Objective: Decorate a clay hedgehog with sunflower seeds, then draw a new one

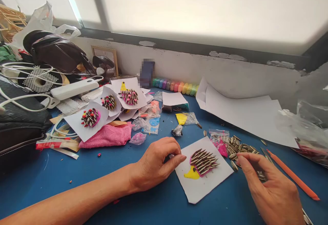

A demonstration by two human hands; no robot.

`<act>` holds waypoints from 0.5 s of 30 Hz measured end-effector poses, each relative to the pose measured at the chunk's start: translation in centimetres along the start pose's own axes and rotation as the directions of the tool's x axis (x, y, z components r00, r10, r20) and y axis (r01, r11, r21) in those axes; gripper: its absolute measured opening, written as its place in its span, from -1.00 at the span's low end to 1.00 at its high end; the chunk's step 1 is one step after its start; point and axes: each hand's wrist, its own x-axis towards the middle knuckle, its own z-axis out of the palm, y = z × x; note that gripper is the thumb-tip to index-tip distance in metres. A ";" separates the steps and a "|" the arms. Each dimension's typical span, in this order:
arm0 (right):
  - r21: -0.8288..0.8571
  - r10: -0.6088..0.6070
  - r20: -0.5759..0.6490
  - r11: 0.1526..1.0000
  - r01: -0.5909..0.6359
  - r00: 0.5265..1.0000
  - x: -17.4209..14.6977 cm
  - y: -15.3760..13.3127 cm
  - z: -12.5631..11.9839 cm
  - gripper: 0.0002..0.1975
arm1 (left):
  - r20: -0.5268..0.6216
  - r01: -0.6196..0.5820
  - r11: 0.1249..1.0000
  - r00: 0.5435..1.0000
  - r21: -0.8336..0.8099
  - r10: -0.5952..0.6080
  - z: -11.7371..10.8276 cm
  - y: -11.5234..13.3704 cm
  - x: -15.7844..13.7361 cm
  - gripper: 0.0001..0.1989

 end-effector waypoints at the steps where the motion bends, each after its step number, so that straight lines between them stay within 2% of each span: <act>1: -0.013 0.025 -0.006 1.000 -0.025 1.000 0.2 0.1 -0.1 -0.66 | -0.011 0.003 1.000 1.000 0.005 -0.003 0.0 0.0 0.0 -0.83; 3: -0.028 0.050 -0.006 0.998 -0.050 0.999 0.4 0.1 -0.1 -0.63 | -0.020 0.021 1.000 1.000 -0.002 -0.021 0.0 0.1 0.0 -0.90; 5: -0.028 0.016 0.003 0.999 -0.016 1.000 0.4 -0.1 -0.1 -0.65 | -0.006 0.041 0.999 0.999 -0.023 -0.042 0.0 0.3 0.0 -0.91; 8: -0.007 -0.145 -0.006 0.989 0.145 0.989 0.1 -0.2 0.1 -0.70 | 0.027 0.064 0.998 0.998 -0.021 -0.063 -0.2 0.8 0.1 -0.83; 11: -0.001 -0.330 -0.031 0.944 0.330 0.943 -0.2 0.1 0.5 -0.76 | 0.044 0.118 0.993 0.992 -0.008 -0.118 -0.4 1.2 0.2 -0.72; 15: -0.043 -0.470 -0.036 0.882 0.469 0.882 -0.5 0.7 0.9 -0.78 | 0.005 0.155 0.988 0.988 -0.023 -0.155 -0.7 1.0 0.4 -0.83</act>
